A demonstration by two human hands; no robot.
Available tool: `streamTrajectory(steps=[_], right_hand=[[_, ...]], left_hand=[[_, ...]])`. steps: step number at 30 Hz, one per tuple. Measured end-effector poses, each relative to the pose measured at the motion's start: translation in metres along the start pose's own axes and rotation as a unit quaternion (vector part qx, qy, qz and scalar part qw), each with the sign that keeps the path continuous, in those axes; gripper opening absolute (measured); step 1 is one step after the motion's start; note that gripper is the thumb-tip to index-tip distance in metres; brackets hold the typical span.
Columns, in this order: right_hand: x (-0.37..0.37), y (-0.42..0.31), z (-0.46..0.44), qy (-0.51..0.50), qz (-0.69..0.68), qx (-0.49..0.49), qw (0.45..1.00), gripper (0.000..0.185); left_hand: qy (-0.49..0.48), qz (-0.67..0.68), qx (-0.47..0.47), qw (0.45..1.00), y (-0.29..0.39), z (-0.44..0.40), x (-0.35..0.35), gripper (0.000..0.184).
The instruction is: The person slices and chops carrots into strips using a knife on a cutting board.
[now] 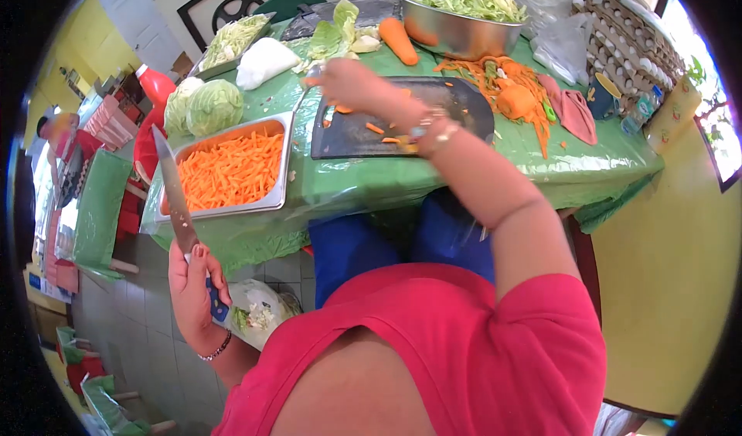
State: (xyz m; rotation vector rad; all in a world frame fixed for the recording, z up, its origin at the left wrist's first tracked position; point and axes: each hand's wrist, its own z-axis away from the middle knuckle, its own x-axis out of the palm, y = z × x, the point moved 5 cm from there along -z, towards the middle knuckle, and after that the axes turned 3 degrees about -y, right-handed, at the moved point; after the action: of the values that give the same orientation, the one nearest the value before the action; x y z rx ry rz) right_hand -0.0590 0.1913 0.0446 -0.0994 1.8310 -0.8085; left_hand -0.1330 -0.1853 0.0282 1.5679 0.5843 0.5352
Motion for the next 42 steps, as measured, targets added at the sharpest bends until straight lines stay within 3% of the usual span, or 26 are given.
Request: streamTrajectory(steps=[2,3,5,8,9,14,15,17,18,20,21,24,25,26,28,29,34,39,42], right_hand=[[0.04,-0.052,-0.022,-0.003,-0.108,-0.093,0.99,0.019],[0.057,-0.086,-0.026,0.034,0.001,-0.19,0.981,0.015],[0.097,-0.119,-0.032,0.026,0.095,-0.264,0.96,0.012],[0.118,-0.125,-0.039,-0.029,0.161,-0.313,0.936,0.01],[0.107,-0.123,-0.037,0.044,0.168,-0.326,0.929,0.01],[0.002,-0.027,0.045,0.169,0.106,-0.226,0.954,0.012],[-0.016,0.0,0.07,0.158,0.163,-0.173,0.958,0.016],[-0.023,0.075,0.101,0.141,0.166,0.047,0.975,0.034],[-0.006,0.086,0.109,0.136,0.166,0.045,0.976,0.034],[0.018,0.086,0.136,0.222,0.246,-0.021,0.943,0.046],[0.019,0.064,0.132,0.115,0.164,0.012,0.98,0.058],[0.049,0.063,0.102,0.165,0.163,-0.07,0.97,0.058],[0.046,0.054,0.093,0.213,0.155,-0.143,0.954,0.044],[0.042,0.051,0.086,0.229,0.148,-0.152,0.95,0.044],[0.039,0.049,0.077,0.084,0.182,-0.098,0.975,0.03],[0.036,0.049,0.079,0.148,0.187,-0.151,0.959,0.015],[0.016,0.065,0.108,0.154,0.194,-0.147,0.958,0.011],[0.017,0.033,0.143,0.21,0.241,-0.146,0.936,0.023],[0.024,0.032,0.135,0.161,0.26,-0.124,0.944,0.023]], left_hand=[[0.002,-0.001,-0.002,1.0,-0.001,0.001,0.002,0.013],[0.013,0.0,-0.004,1.0,-0.002,0.001,0.003,0.014],[0.001,-0.004,-0.003,1.0,-0.004,0.004,0.006,0.014],[0.011,0.002,-0.004,1.0,-0.001,0.007,0.012,0.014],[0.031,0.014,-0.004,0.999,0.0,0.008,0.011,0.014],[-0.009,0.028,-0.017,0.999,-0.008,0.0,0.016,0.015],[-0.038,0.02,-0.011,0.999,-0.01,-0.004,0.02,0.015],[-0.049,0.027,-0.016,0.998,-0.015,-0.013,0.025,0.014],[-0.068,0.02,-0.022,0.997,-0.016,-0.015,0.029,0.014],[-0.067,0.01,-0.024,0.997,-0.015,-0.023,0.041,0.013],[-0.068,-0.002,-0.023,0.997,-0.014,-0.023,0.047,0.013],[-0.077,0.012,-0.001,0.997,-0.006,-0.014,0.056,0.013],[-0.067,0.006,0.004,0.998,-0.001,-0.007,0.056,0.013],[-0.064,-0.007,0.019,0.998,0.006,-0.003,0.05,0.013],[-0.07,-0.03,0.0,0.997,0.011,0.006,0.043,0.013],[-0.064,-0.031,-0.004,0.997,0.008,0.006,0.034,0.013],[-0.034,-0.046,-0.002,0.998,0.012,0.007,0.022,0.011],[-0.063,-0.061,-0.016,0.996,0.003,-0.009,0.048,0.012],[-0.092,-0.063,-0.013,0.994,0.007,-0.011,0.07,0.012]])
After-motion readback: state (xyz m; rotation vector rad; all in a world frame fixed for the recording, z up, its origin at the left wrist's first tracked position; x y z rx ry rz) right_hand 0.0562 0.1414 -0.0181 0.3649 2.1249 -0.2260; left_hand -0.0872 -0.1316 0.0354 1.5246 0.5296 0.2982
